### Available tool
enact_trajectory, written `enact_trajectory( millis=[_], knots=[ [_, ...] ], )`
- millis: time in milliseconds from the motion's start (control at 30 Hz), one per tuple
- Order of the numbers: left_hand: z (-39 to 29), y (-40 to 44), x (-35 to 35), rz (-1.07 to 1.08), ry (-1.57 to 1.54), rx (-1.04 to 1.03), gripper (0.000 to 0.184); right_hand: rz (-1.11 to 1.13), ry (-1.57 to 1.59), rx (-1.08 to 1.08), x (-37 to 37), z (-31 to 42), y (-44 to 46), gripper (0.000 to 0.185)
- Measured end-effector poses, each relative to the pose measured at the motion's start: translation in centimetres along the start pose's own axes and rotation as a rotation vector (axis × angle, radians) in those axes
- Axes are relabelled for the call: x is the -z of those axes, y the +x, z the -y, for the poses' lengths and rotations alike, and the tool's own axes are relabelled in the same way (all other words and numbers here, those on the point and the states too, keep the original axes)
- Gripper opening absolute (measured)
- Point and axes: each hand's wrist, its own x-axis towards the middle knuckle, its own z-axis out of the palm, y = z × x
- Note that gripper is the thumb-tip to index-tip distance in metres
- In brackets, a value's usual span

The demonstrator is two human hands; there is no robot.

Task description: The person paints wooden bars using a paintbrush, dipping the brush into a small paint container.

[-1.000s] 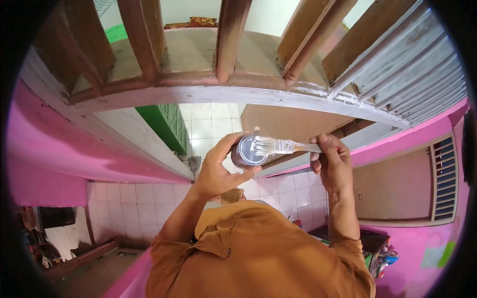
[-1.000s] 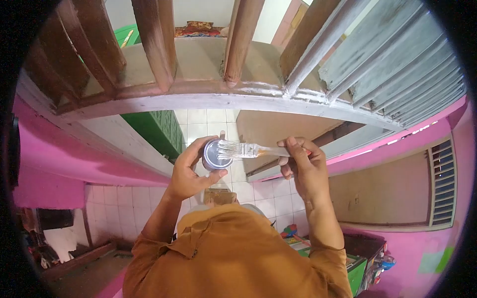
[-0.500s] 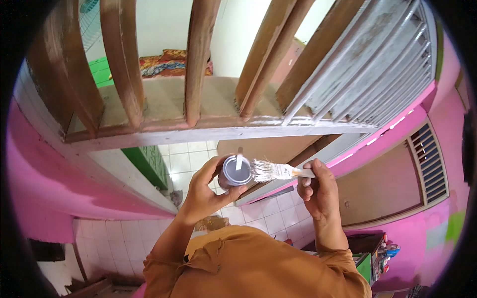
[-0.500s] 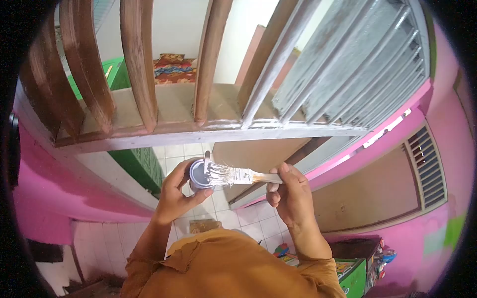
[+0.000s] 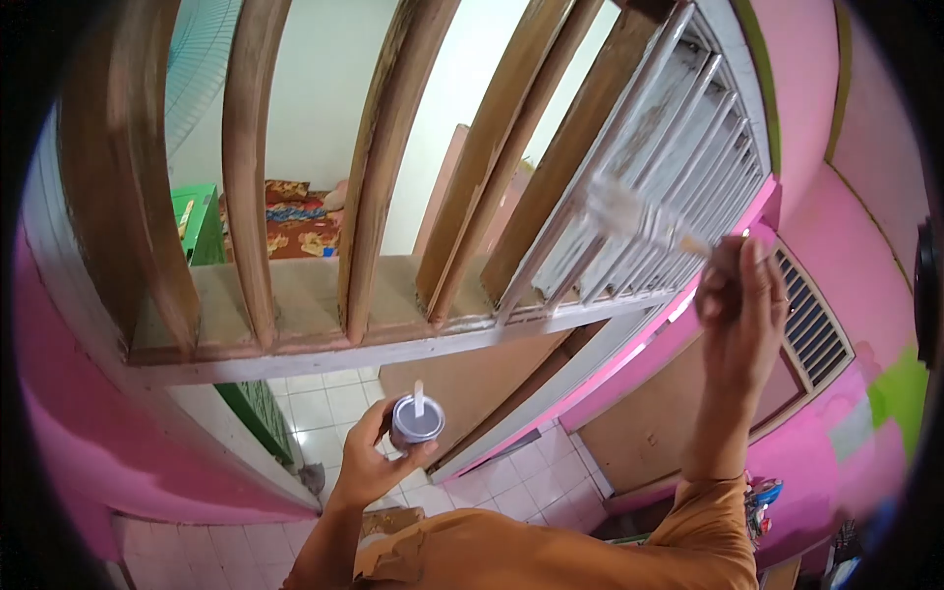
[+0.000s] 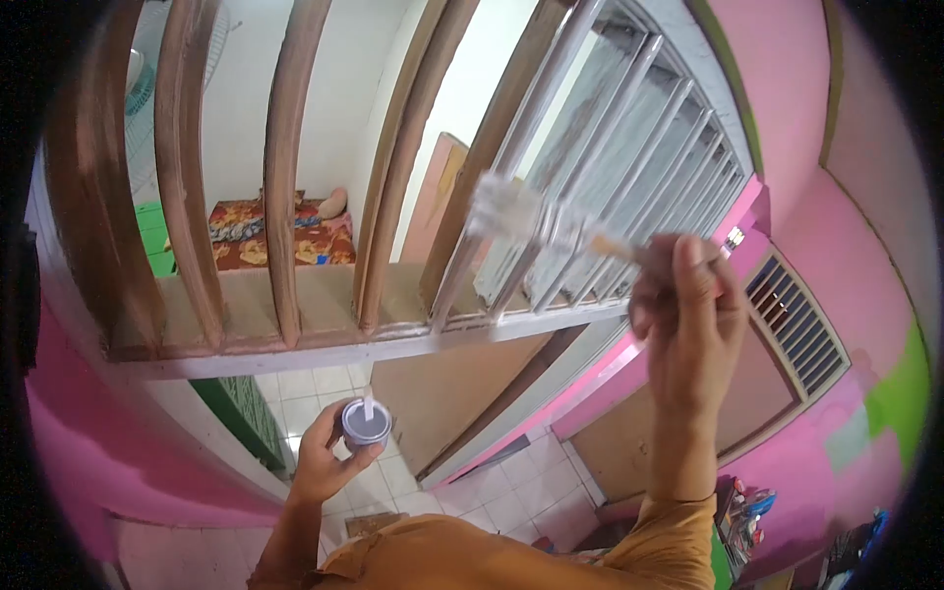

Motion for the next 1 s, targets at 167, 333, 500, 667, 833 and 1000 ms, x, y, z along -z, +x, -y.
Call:
enact_trajectory(
  millis=[167, 333, 500, 667, 833, 1000],
  knots=[
    [1.9, -1.0, 1.0, -0.033, -0.026, 0.047, 0.066, 0.035, -0.282, 0.405, -0.6, 4.6, 4.4, 0.028],
    [2.8, -1.4, 1.6, -0.015, -0.031, 0.068, 0.067, -0.006, -0.634, 0.685, -2.8, 8.3, 6.0, 0.025],
    [3.6, -1.7, 1.8, -0.037, -0.084, 0.071, 0.066, 0.072, -0.794, 0.95, -4.6, 10.2, 6.7, 0.016],
    [4.5, -2.0, 1.8, -0.051, -0.108, 0.074, 0.065, 0.312, -1.121, 1.084, -6.4, 11.2, 6.9, 0.012],
    [4.2, -2.3, 1.7, -0.059, -0.115, 0.086, 0.064, 0.429, -1.232, 1.261, -8.2, 10.9, 8.1, 0.011],
    [5.0, -2.5, 1.7, -0.014, -0.105, 0.071, 0.067, 0.507, -1.383, 1.275, -9.0, 11.7, 8.4, 0.01]
  ],
)
